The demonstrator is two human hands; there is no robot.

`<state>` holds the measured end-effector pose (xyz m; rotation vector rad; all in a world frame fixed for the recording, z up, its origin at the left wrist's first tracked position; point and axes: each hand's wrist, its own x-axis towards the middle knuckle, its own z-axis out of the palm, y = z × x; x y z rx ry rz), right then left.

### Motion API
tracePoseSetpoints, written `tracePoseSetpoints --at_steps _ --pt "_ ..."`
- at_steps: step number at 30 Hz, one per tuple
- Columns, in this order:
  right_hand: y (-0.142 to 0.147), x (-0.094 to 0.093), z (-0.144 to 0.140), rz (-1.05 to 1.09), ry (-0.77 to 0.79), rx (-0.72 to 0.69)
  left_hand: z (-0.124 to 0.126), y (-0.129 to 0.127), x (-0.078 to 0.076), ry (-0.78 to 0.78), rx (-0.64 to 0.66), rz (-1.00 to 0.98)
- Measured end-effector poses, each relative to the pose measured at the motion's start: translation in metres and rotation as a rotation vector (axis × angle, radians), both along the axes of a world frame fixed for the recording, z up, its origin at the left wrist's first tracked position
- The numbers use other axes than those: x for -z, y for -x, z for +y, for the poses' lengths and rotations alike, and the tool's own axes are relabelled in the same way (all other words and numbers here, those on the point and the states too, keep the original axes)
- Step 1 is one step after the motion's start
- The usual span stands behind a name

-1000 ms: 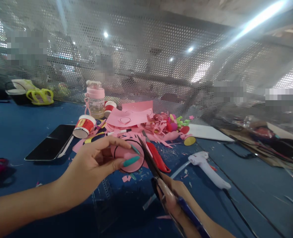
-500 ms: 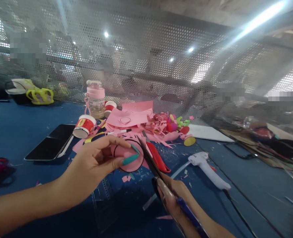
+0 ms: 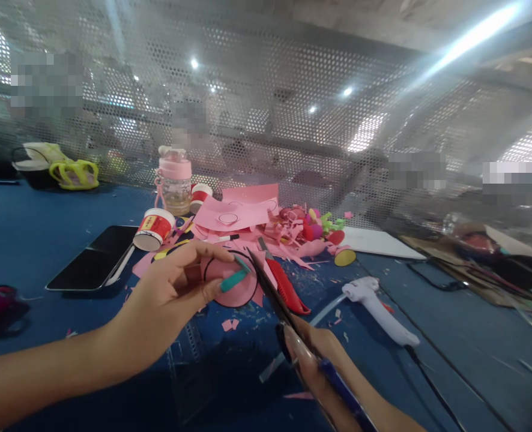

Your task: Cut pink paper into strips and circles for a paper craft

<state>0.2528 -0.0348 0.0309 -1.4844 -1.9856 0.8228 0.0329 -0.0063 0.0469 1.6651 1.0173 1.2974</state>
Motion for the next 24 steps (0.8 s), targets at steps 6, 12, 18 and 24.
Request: tracePoseSetpoints --at_steps 6,12,18,24 --pt "0.0017 -0.0027 0.0001 0.008 0.039 -0.019 0.0004 -0.0009 0.0005 0.031 0.028 -0.003" --pt "-0.0008 0.0019 -0.0021 0.057 0.058 0.051 -0.0001 -0.0014 0.0000 0.057 0.069 -0.011" --pt "-0.0012 0.0032 -0.0049 0.090 0.037 0.076 0.0004 -0.0018 -0.0011 0.048 0.075 -0.015" --pt "-0.0031 0.0029 0.0004 0.044 0.038 0.056 0.0002 -0.0019 -0.0008 0.050 0.072 -0.016"
